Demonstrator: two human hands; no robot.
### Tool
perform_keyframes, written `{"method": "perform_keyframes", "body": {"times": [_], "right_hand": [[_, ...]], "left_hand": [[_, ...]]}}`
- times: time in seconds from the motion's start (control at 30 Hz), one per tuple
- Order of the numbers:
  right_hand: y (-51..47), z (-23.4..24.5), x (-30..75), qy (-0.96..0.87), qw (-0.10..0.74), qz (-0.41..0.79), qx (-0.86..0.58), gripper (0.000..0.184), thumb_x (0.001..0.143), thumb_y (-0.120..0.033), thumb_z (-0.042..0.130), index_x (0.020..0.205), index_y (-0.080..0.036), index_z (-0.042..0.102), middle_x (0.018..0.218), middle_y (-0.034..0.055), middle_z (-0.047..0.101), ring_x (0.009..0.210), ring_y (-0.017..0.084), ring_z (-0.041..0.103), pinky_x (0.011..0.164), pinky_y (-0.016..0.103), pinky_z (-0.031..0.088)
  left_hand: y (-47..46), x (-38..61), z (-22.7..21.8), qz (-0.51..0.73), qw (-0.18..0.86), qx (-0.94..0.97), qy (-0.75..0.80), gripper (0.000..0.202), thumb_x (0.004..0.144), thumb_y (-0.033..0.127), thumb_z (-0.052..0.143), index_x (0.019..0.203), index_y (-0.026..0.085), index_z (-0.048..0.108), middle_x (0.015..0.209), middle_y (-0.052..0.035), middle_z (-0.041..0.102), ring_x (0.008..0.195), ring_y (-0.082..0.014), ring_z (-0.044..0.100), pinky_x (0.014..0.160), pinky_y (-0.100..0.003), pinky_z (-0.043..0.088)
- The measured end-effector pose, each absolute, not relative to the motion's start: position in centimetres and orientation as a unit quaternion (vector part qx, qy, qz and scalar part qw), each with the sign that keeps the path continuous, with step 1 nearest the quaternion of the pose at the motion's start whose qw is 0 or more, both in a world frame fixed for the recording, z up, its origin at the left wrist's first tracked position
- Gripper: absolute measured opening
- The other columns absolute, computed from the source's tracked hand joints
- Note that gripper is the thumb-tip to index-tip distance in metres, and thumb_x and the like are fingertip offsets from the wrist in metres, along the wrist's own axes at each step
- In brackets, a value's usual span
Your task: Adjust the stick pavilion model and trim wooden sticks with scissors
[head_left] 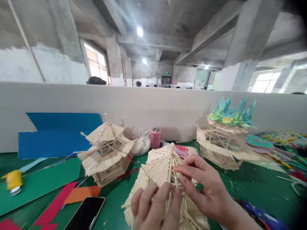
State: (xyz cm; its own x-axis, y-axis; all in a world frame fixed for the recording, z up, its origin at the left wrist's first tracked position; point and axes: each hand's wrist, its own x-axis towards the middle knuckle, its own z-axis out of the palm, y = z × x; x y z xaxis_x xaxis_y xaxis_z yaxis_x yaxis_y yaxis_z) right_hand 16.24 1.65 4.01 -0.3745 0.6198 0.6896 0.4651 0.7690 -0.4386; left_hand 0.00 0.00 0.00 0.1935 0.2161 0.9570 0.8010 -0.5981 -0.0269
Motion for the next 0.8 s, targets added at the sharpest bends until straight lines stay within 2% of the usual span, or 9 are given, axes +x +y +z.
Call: {"method": "perform_keyframes", "body": {"times": [0.2,0.4,0.6,0.8], "right_hand": [[1.9,4.5,16.4,-0.813,0.479,0.060,-0.325,0.028,0.080,-0.008,0.051,0.104,-0.019,0.059,0.087,0.0020,0.048,0.080,0.013,0.049,0.067,0.026,0.044],[1.5,4.3,16.8,-0.805,0.491,0.035,-0.332,0.025,0.079,-0.007,0.051,0.101,-0.014,0.062,0.085,0.0027,0.049,0.079,0.012,0.049,0.068,0.026,0.043],[1.3,4.0,16.7,-0.804,0.495,0.041,-0.328,0.025,0.079,-0.007,0.053,0.101,-0.015,0.061,0.085,0.0024,0.048,0.078,0.012,0.048,0.066,0.026,0.044],[1.3,4.2,16.8,-0.808,0.491,0.037,-0.322,0.027,0.079,-0.005,0.051,0.101,-0.016,0.060,0.086,0.0024,0.049,0.079,0.012,0.048,0.067,0.027,0.044]], "left_hand": [[-0.3,-0.4,0.0,-0.546,0.253,-0.724,-0.336,0.017,0.076,0.011,0.063,0.089,0.018,0.069,0.083,-0.0065,0.070,0.082,-0.0235,0.056,0.072,-0.038,0.039],[-0.8,-2.0,0.6,-0.505,0.277,-0.743,-0.341,0.030,0.064,0.012,0.073,0.093,0.013,0.066,0.088,-0.0075,0.067,0.081,-0.0231,0.056,0.070,-0.037,0.043],[-0.6,-0.9,0.4,-0.545,0.266,-0.717,-0.343,0.014,0.075,0.012,0.063,0.088,0.016,0.068,0.089,-0.0066,0.064,0.081,-0.0241,0.054,0.069,-0.040,0.039],[-0.4,-0.7,0.6,-0.537,0.244,-0.732,-0.342,0.019,0.073,0.012,0.065,0.091,0.014,0.068,0.094,-0.0083,0.062,0.085,-0.0260,0.053,0.071,-0.042,0.038]]}}
